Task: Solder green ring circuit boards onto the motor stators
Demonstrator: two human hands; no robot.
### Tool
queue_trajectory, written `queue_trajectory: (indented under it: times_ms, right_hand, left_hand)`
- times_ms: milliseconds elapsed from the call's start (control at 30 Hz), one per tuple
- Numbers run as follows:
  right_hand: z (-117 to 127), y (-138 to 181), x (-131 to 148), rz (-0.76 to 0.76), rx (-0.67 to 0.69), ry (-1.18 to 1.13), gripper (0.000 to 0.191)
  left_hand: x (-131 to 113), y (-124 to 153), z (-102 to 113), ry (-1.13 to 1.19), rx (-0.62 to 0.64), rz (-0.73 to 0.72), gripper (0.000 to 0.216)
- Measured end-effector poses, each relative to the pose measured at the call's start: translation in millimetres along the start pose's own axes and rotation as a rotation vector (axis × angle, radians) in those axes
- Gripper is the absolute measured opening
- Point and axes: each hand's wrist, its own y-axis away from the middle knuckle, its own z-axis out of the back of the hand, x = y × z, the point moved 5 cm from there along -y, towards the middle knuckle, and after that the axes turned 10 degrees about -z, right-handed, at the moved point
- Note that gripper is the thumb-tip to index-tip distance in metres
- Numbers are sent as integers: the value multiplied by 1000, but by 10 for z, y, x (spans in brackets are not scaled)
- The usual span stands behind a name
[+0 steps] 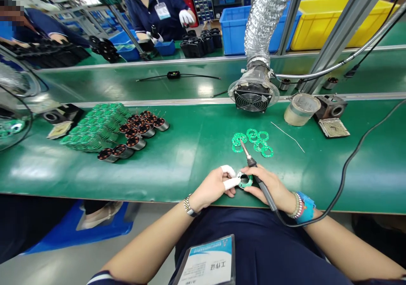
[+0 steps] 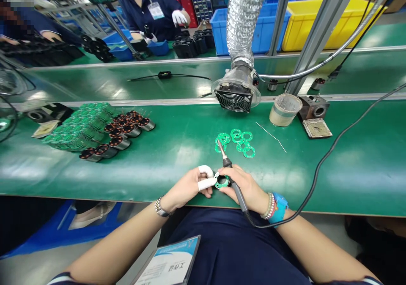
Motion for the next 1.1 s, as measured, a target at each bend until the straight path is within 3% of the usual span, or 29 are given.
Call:
queue_trajectory:
  times_ms: [200,400,567,767,867,967,1100]
  right_hand:
    - [61,34,6,-6,-33,23,38]
    - [90,102,96,-8,-138,87,40]
    - [-46,38,82,-13,-100,135,39]
    - [-37,12,-10,-66,-90,115,37]
    - [-31,11,-9,-56,-87,117,36]
    - [-31,9,-2,-54,-94,129,35]
    - [-33,16,12,-41,-121,147,36]
  left_hand:
    - [-44,-83,54,-69,-18,-170,24]
    - [24,152,-34,-33,-244,-111,24]
    - [34,200,-58,-61,-188,-159,18]
    - [18,237,186,-339,-107,-222,17]
    - [-74,283,183,-766,-95,-461,17]
    - [-157,329,35,-1153,-80,-756,22]
    - [-205,350,-81,-1362,-60,-947,23]
